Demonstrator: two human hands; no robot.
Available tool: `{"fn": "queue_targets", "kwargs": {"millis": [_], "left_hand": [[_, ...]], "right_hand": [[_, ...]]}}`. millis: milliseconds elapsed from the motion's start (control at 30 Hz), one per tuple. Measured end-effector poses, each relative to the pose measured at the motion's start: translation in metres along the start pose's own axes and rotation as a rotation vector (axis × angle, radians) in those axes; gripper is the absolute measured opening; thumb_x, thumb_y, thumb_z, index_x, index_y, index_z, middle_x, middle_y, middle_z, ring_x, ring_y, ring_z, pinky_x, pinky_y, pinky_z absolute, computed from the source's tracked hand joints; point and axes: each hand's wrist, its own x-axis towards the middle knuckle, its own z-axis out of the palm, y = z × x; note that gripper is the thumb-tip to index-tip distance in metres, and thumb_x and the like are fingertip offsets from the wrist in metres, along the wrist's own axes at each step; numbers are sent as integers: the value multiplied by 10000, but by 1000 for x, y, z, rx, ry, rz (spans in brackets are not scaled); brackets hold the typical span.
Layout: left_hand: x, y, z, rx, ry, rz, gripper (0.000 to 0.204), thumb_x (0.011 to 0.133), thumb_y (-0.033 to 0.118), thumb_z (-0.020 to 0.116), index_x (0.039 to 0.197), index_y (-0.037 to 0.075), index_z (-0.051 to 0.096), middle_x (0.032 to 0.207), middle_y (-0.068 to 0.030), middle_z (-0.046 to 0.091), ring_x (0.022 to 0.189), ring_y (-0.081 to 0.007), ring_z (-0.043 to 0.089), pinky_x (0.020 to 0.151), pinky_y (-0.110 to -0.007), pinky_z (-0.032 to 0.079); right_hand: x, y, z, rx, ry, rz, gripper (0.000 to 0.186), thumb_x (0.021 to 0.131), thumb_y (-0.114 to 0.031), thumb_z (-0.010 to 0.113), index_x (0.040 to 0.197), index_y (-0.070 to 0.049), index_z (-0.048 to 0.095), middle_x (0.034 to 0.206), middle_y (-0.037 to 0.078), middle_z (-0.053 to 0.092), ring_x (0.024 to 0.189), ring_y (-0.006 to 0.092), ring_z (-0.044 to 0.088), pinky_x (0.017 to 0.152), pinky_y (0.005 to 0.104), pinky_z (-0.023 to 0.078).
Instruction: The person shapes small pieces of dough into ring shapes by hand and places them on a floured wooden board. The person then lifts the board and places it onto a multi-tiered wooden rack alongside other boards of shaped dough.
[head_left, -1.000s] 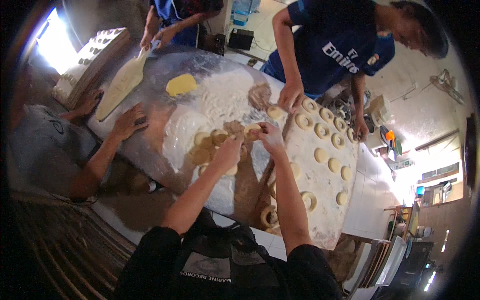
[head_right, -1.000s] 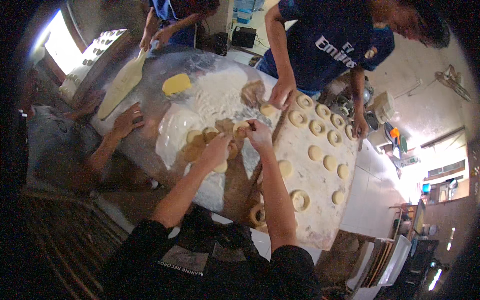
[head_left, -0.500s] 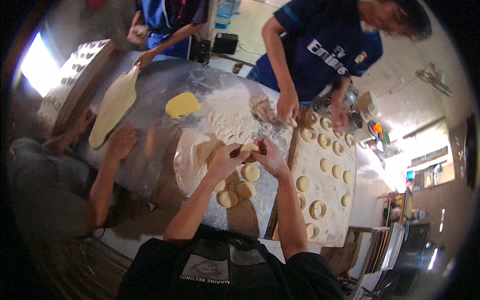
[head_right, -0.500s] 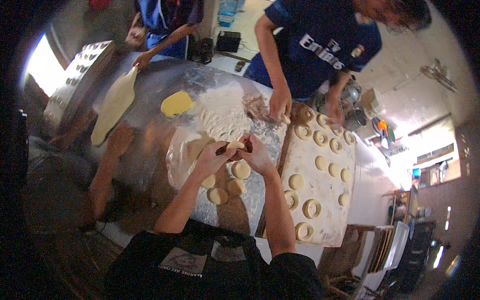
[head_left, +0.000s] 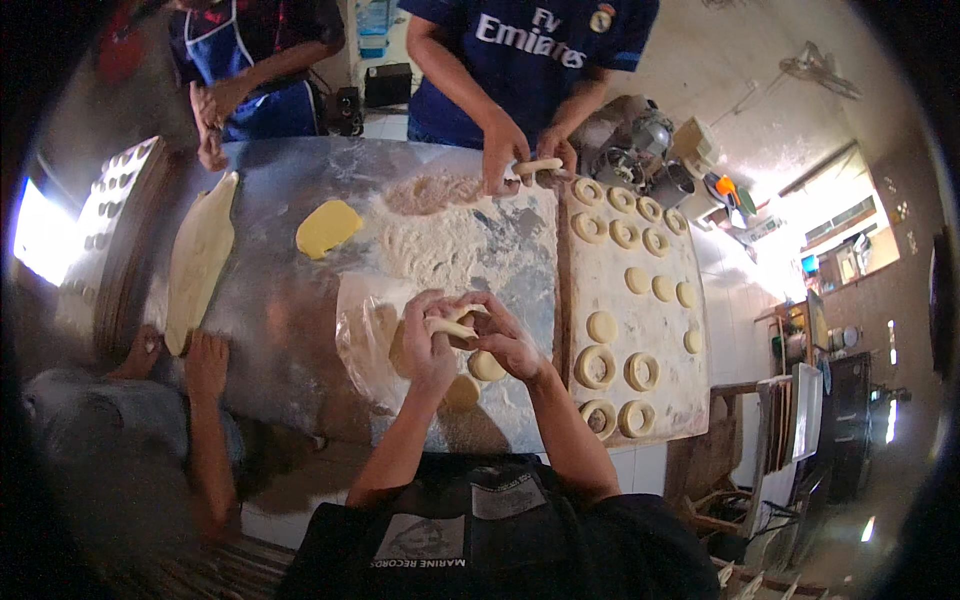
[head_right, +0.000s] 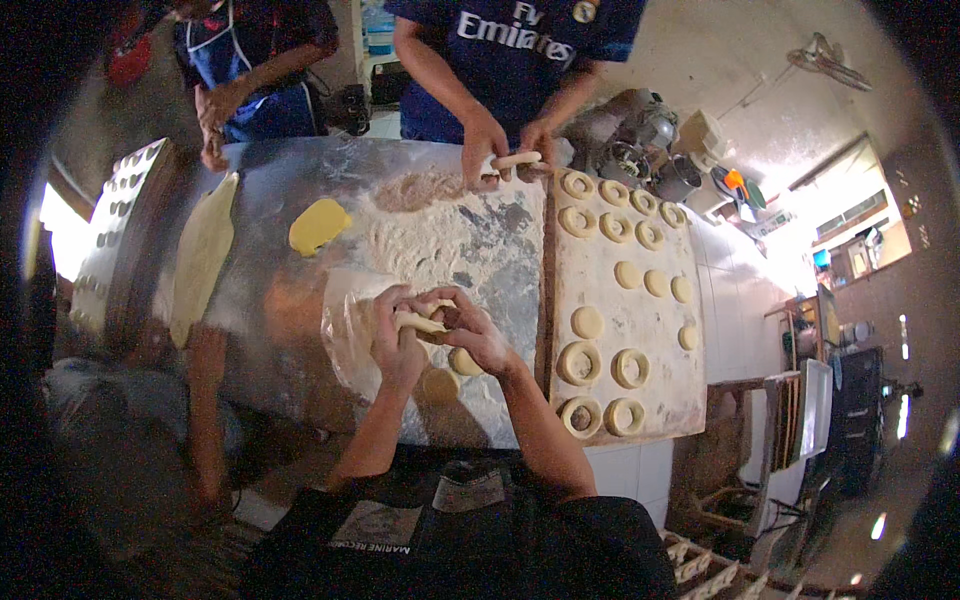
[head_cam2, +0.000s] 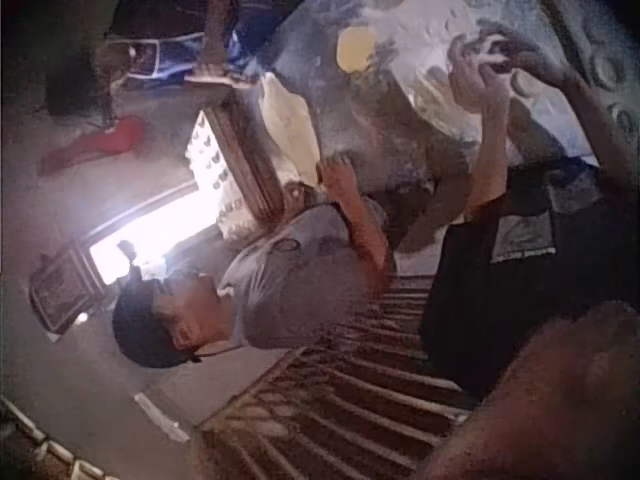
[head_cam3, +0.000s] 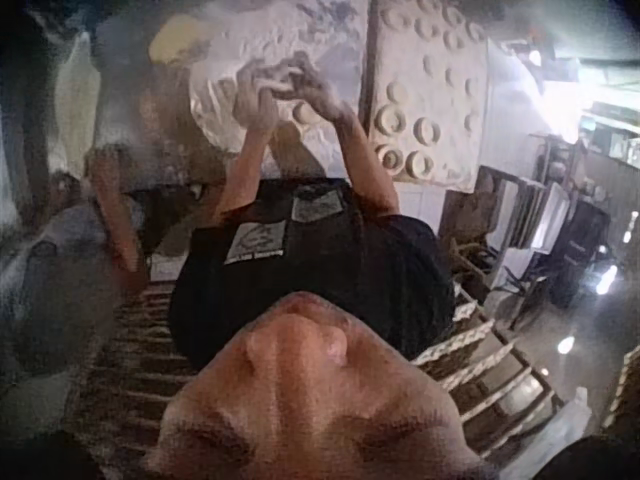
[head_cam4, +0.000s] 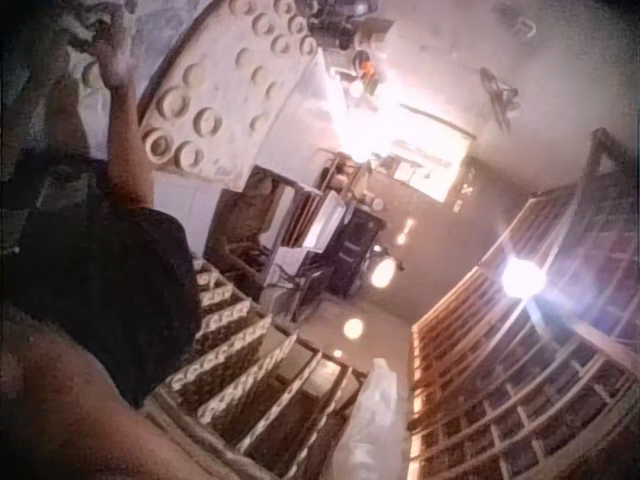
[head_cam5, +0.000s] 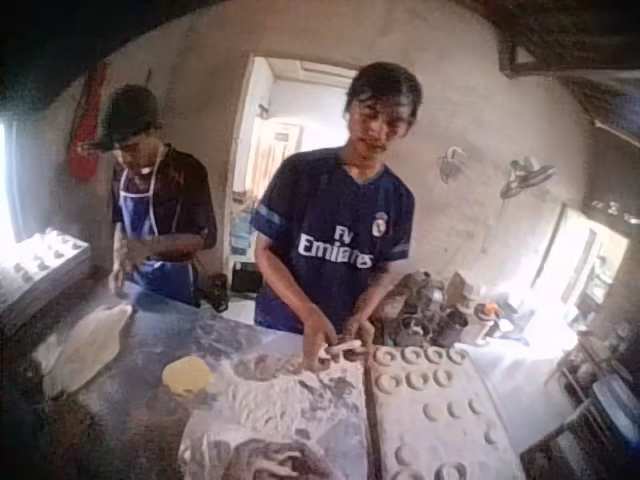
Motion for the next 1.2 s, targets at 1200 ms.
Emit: {"fn": "queue_targets", "kwargs": {"millis": [1200], "left_hand": [[-66, 116, 199, 124, -612, -217, 218, 1020, 225, 371, 1110, 99, 525, 905, -188, 650, 840, -424, 651, 714, -457, 520]], "right_hand": [[-197, -86, -68, -294, 566, -394, 682, 962, -621, 306, 1350, -60, 296, 575, 49, 521, 496, 130, 478, 517, 264, 408]]}}
